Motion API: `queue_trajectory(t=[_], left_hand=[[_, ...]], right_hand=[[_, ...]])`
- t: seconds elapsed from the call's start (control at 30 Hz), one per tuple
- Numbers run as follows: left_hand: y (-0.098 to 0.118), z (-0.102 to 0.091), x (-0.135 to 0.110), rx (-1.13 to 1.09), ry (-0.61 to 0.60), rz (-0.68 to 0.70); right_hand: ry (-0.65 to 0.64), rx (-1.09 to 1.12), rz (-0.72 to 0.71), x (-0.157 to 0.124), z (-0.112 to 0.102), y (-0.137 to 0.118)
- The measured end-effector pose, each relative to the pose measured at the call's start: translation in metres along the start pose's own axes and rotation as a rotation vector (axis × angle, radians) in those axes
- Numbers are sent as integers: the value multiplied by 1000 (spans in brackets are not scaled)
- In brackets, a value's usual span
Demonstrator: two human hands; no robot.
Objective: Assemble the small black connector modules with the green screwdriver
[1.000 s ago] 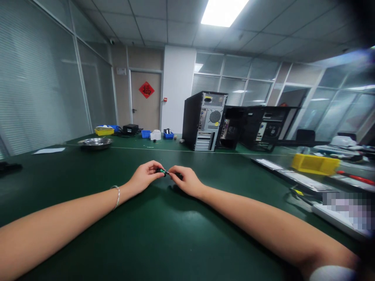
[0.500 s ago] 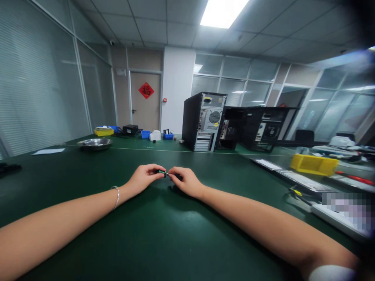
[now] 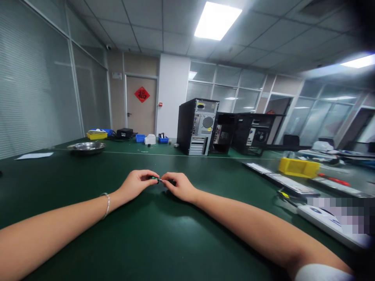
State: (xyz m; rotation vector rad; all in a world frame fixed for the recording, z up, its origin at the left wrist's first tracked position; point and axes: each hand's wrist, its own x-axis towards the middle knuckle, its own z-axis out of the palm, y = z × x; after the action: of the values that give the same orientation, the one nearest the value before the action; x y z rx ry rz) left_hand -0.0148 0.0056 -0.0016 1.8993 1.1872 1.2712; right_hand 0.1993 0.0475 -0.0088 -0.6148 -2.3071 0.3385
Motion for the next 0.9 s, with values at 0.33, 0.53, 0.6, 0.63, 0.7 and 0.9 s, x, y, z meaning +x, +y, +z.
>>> queue_trajectory(t=[0.33,0.53,0.6,0.63,0.7,0.9], left_hand=[[-2,3,3,-217,8,-109],[3,5,2,-273,8,-139],[4,4,2,-262,20,-134],[3,3,3,-249,25,-129],[0,0,4,-205,17,-114],[-5,-1,5,122,-263,1]], right_hand=[[20,40,2,1,0,0],[24,28,17,1,1,-1],[24,17,30,1,1,-1],[28,12,40,1,1,-1],[41,11,65,1,1,-1],[70,17,93,1,2,0]])
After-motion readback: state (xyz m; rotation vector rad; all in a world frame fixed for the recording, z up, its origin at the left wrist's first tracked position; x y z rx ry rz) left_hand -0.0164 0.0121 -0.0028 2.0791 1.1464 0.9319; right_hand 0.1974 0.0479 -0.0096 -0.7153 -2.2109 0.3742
